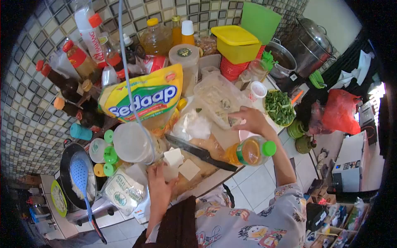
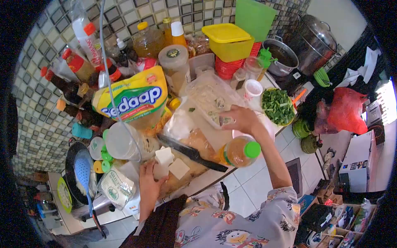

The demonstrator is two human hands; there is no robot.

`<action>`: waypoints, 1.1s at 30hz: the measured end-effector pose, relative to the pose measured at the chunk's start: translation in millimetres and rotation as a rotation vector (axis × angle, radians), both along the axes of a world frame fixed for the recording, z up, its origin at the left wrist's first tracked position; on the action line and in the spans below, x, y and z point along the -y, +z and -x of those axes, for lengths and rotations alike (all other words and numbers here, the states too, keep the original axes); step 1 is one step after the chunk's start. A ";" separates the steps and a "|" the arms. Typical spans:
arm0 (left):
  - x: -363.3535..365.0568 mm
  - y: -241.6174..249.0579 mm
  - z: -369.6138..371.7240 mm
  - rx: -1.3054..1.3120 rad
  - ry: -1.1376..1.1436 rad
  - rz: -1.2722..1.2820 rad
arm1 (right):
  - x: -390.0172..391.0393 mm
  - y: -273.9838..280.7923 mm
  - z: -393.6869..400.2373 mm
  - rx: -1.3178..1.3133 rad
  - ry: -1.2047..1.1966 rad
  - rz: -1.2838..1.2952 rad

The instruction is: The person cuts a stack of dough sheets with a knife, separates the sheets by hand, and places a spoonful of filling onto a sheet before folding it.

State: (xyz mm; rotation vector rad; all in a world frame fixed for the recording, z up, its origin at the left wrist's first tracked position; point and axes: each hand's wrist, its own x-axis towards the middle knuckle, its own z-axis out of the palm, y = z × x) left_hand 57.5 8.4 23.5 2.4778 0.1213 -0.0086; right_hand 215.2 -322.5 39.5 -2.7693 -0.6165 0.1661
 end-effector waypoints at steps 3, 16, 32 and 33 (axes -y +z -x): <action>-1.3 -1.3 -2.8 -0.071 0.026 0.000 | -4.6 14.1 2.9 -0.022 0.006 0.072; 4.0 6.4 -10.8 -0.155 0.024 0.032 | -17.7 5.6 -14.9 0.097 0.135 -0.284; 5.6 14.3 -9.8 -0.182 0.022 0.184 | -15.8 -12.4 -61.5 0.465 -0.325 -0.544; 7.7 18.8 -8.7 -0.188 0.066 0.200 | -15.9 -9.0 -59.7 0.448 -0.274 -0.518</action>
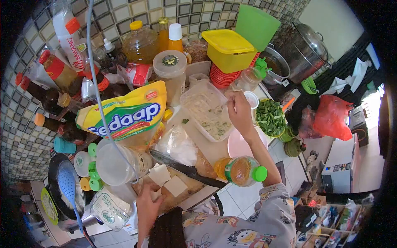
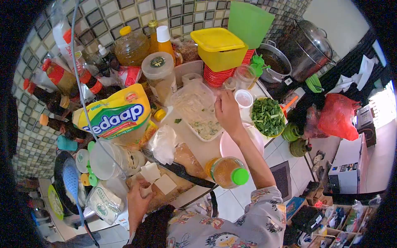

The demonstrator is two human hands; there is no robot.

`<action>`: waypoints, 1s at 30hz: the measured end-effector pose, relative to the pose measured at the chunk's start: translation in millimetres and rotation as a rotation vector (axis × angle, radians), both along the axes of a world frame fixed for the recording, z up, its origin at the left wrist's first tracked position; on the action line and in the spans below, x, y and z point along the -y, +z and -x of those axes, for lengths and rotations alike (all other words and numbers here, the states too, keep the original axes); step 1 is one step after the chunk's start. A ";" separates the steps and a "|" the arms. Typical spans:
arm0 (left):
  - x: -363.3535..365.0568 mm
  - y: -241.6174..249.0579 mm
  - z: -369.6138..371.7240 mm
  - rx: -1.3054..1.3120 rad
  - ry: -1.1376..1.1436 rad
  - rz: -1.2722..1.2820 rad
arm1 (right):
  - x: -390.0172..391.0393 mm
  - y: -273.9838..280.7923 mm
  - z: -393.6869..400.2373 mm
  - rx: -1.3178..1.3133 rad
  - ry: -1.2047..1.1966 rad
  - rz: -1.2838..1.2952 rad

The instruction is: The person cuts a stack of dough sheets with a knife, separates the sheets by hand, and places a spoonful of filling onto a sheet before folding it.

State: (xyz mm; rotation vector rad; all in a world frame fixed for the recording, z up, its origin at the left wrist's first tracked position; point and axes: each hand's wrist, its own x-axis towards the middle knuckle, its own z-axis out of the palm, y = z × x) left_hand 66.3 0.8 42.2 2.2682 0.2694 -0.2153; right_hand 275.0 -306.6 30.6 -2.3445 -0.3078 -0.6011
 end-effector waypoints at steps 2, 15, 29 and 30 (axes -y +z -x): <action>0.2 1.2 0.5 -0.008 0.043 0.012 | -1.2 8.8 4.6 0.036 0.048 0.018; -12.7 -5.3 9.8 0.010 0.153 0.229 | 0.7 -14.6 6.1 -0.165 0.092 -0.271; -10.8 -14.7 13.4 -0.030 0.288 0.713 | -11.8 -24.8 11.8 -0.336 -0.045 -0.777; -12.1 -20.0 14.3 -0.035 0.291 0.749 | -10.3 -23.2 11.9 -0.342 -0.043 -0.832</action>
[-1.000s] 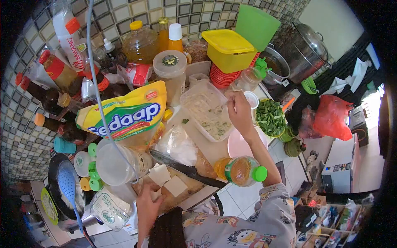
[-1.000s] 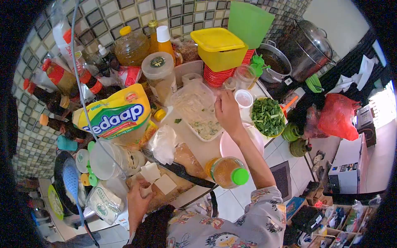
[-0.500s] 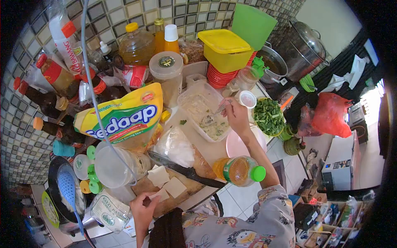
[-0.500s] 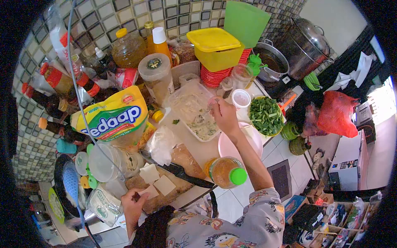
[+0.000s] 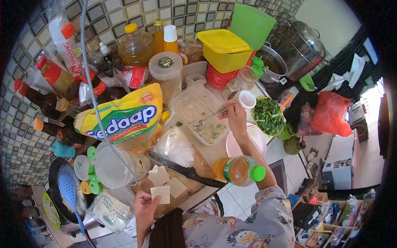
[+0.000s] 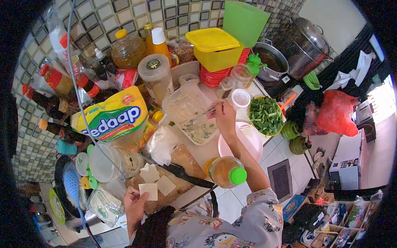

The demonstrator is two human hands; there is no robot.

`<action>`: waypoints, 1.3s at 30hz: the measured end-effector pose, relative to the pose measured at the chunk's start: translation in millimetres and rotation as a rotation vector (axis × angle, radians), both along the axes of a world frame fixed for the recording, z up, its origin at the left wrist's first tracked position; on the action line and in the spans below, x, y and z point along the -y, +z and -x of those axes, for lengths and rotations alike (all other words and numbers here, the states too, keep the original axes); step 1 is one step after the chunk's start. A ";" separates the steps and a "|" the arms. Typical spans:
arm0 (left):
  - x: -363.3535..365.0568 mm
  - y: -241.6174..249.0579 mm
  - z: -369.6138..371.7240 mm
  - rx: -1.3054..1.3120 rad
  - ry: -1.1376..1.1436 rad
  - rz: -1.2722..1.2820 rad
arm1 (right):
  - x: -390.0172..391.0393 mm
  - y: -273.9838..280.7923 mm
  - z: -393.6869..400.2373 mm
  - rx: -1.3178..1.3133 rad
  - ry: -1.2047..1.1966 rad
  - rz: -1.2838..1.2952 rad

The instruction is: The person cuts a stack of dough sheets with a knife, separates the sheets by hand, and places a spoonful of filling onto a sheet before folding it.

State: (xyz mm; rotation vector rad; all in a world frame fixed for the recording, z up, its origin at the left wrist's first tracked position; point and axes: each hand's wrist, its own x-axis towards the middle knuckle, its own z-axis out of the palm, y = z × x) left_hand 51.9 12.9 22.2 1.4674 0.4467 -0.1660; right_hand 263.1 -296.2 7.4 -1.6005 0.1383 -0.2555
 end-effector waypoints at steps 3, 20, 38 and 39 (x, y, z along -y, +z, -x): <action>3.0 0.4 -2.6 -0.012 0.028 0.128 | 7.0 -2.5 -1.9 -0.005 -0.011 -0.115; 4.8 4.3 -5.2 -0.069 0.008 0.524 | 16.7 8.2 -0.2 0.090 -0.036 -0.103; 13.6 1.0 -11.0 -0.103 0.064 0.482 | -24.6 -15.1 -16.0 0.006 0.155 0.153; 12.6 1.3 -10.6 -0.119 0.060 0.494 | -26.6 -16.7 -17.2 -0.005 0.141 0.133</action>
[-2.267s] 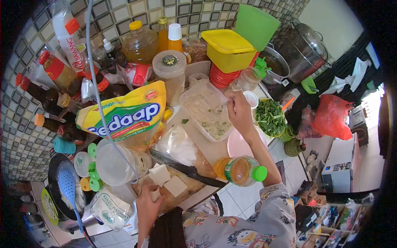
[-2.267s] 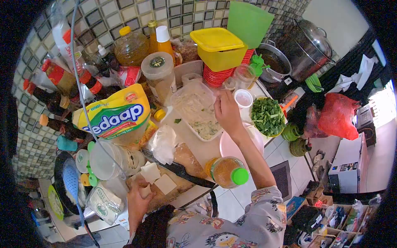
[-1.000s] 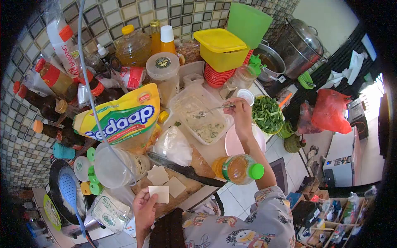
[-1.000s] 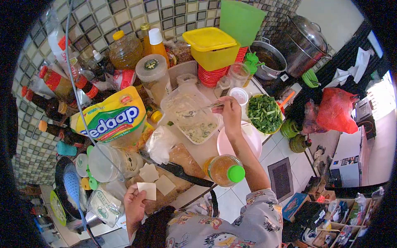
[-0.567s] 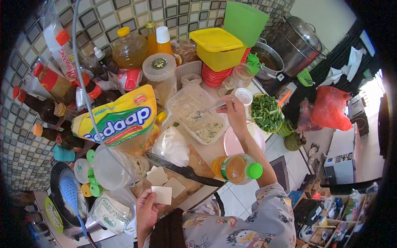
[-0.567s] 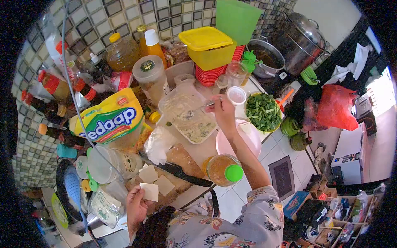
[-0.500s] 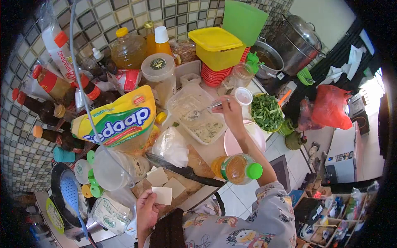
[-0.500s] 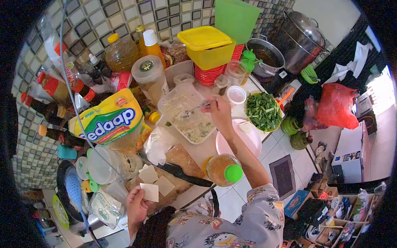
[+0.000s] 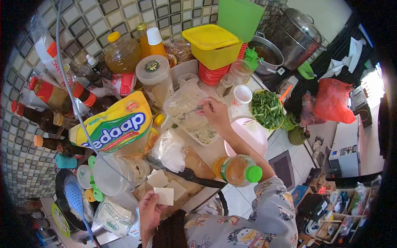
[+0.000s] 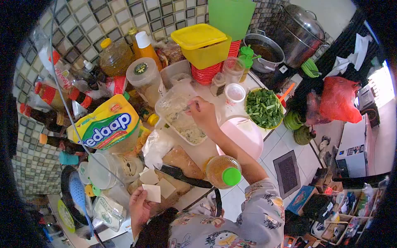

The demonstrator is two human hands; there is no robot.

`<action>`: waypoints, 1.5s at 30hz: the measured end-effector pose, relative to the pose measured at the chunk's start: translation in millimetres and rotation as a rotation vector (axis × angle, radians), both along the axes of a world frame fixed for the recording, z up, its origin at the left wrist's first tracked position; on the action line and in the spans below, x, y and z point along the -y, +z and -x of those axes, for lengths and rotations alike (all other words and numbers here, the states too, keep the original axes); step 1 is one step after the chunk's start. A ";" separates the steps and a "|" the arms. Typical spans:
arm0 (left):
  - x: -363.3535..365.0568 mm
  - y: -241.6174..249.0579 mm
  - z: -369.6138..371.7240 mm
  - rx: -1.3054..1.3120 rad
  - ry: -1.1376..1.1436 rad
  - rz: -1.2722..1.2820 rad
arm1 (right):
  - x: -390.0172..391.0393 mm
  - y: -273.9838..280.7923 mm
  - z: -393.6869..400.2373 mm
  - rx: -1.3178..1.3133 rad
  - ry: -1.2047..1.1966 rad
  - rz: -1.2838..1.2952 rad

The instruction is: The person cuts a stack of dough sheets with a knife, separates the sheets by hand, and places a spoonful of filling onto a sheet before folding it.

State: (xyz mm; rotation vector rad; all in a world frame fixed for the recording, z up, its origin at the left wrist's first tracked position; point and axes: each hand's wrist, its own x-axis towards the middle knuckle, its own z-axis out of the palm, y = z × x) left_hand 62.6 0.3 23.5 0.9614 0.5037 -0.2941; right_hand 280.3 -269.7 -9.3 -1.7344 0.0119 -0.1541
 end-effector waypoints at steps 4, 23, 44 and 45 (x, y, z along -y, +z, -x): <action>-2.1 -1.6 1.0 -0.003 -0.005 0.004 | -8.1 -2.6 -7.3 0.044 -0.023 -0.121; -6.5 -6.2 2.9 0.009 -0.017 0.029 | 20.9 23.5 -1.3 0.079 -0.136 -0.345; -2.2 -5.0 3.1 -0.031 0.019 -0.008 | -7.3 0.0 -20.4 0.098 0.054 -0.072; -2.2 -4.7 3.2 -0.028 0.023 -0.008 | -7.5 1.4 -20.8 0.047 0.082 -0.085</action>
